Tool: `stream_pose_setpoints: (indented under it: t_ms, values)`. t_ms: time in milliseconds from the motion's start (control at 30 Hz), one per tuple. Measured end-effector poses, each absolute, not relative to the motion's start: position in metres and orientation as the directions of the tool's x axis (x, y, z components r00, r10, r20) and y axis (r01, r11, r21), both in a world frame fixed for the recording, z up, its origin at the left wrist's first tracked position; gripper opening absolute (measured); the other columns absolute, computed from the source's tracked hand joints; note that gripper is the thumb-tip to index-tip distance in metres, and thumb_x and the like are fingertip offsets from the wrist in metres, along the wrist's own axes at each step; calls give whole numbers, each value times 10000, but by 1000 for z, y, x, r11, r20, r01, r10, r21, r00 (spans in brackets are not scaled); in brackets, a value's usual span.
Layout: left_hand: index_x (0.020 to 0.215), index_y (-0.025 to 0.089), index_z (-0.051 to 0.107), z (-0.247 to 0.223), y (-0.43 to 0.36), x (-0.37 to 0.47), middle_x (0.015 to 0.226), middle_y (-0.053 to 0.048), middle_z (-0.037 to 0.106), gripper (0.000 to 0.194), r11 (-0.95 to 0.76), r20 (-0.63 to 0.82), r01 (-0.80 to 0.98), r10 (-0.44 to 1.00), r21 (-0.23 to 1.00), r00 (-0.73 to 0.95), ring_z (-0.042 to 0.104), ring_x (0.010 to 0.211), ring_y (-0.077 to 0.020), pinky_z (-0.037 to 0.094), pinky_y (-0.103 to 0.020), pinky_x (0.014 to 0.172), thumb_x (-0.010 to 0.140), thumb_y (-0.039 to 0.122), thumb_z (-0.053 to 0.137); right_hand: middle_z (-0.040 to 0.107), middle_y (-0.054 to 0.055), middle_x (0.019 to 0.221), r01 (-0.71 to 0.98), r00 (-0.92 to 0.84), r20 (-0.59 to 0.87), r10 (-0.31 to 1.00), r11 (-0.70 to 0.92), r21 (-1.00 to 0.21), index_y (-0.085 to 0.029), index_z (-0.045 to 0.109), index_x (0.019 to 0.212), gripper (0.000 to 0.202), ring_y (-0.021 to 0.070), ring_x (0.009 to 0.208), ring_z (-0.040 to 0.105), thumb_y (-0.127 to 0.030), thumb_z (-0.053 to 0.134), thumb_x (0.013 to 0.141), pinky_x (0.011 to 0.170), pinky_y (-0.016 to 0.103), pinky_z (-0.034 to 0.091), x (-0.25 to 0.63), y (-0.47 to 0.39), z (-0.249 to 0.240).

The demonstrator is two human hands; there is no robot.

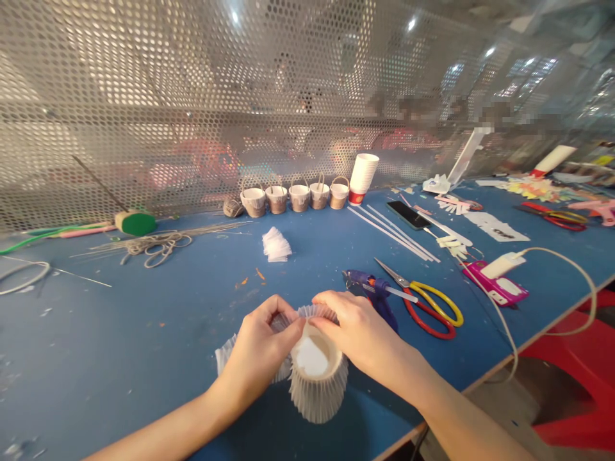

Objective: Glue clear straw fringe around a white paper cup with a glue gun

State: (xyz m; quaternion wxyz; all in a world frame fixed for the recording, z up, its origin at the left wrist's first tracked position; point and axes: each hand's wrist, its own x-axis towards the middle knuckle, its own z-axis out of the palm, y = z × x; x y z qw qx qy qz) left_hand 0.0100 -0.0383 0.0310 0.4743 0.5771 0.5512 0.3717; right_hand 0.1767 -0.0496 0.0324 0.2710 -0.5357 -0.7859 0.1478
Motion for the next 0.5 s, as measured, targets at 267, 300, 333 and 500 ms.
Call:
stream_pose_setpoints:
  t_ms: [267,300,333,500]
  values:
    - [623,191,507,31,-38,10,567,52,502,171,61,-106,299,985,952,134,464,536,-104,378,-211,506,678,319,608,708,77,952,806,-240,199,950,310,-504,-155,627,1064,307,255,925,652,-134,673,760,794,363,517,172,-55,44]
    - [624,190,508,31,-38,10,566,54,498,170,56,-102,301,985,952,138,461,535,-103,377,-210,508,680,317,607,708,81,946,818,-244,208,947,316,-480,-152,631,1050,298,263,912,653,-119,668,757,794,378,515,171,-54,40]
    - [627,189,509,31,-38,10,566,55,496,168,52,-99,305,985,951,141,460,536,-102,376,-209,511,683,315,605,709,84,934,827,-248,219,944,324,-460,-149,636,1030,276,266,891,657,-108,660,758,785,385,515,169,-52,37]
    - [642,187,505,29,-35,9,576,54,503,164,47,-99,322,984,945,147,462,556,-102,374,-204,518,706,313,589,704,79,831,818,-248,261,933,346,-460,-134,640,933,166,247,799,670,-65,613,784,699,341,526,164,-46,28]
